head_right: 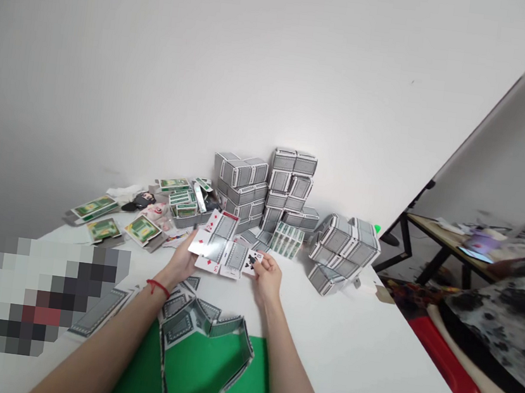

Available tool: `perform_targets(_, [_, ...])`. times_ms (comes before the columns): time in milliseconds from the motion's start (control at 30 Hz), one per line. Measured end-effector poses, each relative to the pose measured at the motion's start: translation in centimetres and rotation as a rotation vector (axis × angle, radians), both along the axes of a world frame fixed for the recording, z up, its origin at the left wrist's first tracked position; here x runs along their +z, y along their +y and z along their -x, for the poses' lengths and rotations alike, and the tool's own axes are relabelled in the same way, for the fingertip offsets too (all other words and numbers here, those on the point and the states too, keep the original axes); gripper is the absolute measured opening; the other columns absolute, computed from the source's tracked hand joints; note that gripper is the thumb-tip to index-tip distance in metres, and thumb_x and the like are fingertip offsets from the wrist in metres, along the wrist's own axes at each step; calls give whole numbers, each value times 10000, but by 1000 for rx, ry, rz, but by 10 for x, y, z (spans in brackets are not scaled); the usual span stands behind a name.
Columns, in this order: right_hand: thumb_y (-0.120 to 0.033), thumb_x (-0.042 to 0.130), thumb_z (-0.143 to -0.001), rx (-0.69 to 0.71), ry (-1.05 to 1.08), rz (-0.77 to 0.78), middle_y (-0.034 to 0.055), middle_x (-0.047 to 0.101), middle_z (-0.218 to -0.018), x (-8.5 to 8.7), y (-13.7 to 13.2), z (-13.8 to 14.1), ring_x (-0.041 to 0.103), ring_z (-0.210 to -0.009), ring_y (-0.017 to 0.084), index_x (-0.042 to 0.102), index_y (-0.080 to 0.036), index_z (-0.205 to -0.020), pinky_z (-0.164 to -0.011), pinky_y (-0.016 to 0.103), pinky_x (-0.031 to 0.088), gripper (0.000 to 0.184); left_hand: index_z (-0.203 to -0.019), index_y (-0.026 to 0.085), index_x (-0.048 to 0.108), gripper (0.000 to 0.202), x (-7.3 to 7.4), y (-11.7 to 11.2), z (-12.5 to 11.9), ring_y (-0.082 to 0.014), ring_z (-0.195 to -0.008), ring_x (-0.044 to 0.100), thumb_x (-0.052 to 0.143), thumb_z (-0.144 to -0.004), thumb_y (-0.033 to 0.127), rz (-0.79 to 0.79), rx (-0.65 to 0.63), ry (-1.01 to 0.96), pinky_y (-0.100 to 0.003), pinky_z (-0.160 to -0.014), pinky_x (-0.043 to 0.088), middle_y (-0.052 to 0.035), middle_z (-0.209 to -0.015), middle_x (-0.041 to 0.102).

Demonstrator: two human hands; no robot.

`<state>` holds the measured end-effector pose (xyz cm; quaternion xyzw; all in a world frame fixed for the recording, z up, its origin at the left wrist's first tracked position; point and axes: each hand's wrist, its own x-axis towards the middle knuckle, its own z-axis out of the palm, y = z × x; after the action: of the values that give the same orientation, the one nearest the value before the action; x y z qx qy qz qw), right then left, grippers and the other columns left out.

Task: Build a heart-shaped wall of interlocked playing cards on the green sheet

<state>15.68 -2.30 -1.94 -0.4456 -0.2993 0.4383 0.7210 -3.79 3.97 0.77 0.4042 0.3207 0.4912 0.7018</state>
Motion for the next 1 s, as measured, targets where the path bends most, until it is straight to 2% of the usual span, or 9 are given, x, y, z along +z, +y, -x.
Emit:
perform_targets(33, [-227,758,-516,-8,27,2,-19,641,-674,-1,1,2,558,-537,110,600,-187,-852,-454,216,457,373,-1170,157,523,641,3,-3,1,-277,-1050,563,466,-732,623,27,-65,-90,-381,-811,484,-122,-1060,648])
perform_targets(100, [-213,764,-511,-23,71,-12,-4,660,-717,-2,2,6,590,-589,126,587,-192,-783,-512,237,496,325,-1117,139,555,653,6,-8,3,-294,-1034,571,443,-726,649,40,-194,-254,-417,-811,480,-147,-1059,646])
perform_targets(200, [-200,770,-516,-35,103,-46,-36,622,-614,-3,3,13,582,-549,109,566,-197,-741,-537,231,506,304,-1098,151,558,495,4,-13,1,-272,-1041,570,580,-718,467,22,-282,-318,-425,-868,454,-136,-1099,633])
perform_targets(267, [-216,778,-517,-21,101,-45,-52,596,-563,-3,2,20,567,-507,97,552,-195,-730,-516,219,498,312,-1081,165,560,431,-1,-15,-3,-243,-997,592,655,-674,268,14,-229,-260,-402,-872,459,-106,-1071,648])
perform_targets(333, [-254,789,-516,52,80,-18,-41,613,-584,-2,-1,26,580,-504,105,543,-190,-730,-500,223,496,332,-1068,174,562,435,-6,-15,-9,-227,-953,610,660,-645,167,11,-139,-200,-380,-842,479,-85,-1058,655])
perform_targets(467, [-421,738,-599,358,-74,71,27,660,-678,-1,-8,35,647,-570,172,561,-165,-765,-483,259,515,353,-1025,157,581,408,-9,-14,-15,-227,-880,632,667,-626,171,-3,-33,-146,-357,-765,509,-75,-988,676])
perform_targets(533, [-489,693,-635,448,-158,100,47,662,-685,-3,-9,36,669,-602,198,566,-154,-780,-480,264,523,386,-1007,146,588,417,-9,-13,-15,-230,-848,640,690,-605,187,-16,-2,-144,-353,-739,513,-70,-935,685])
perform_targets(700, [-524,661,-654,487,-224,90,75,675,-749,-10,-5,33,690,-666,230,560,-148,-788,-538,298,551,411,-1011,145,586,488,-11,-8,-16,-234,-811,645,747,-552,185,-36,72,-201,-363,-734,505,-59,-869,694])
perform_targets(1000, [-501,616,-702,469,-259,83,62,685,-711,-12,-8,32,672,-582,217,550,-168,-749,-514,317,544,343,-1006,140,597,486,-16,1,-14,-257,-908,625,763,-552,189,-75,108,-260,-396,-812,475,-88,-962,687])
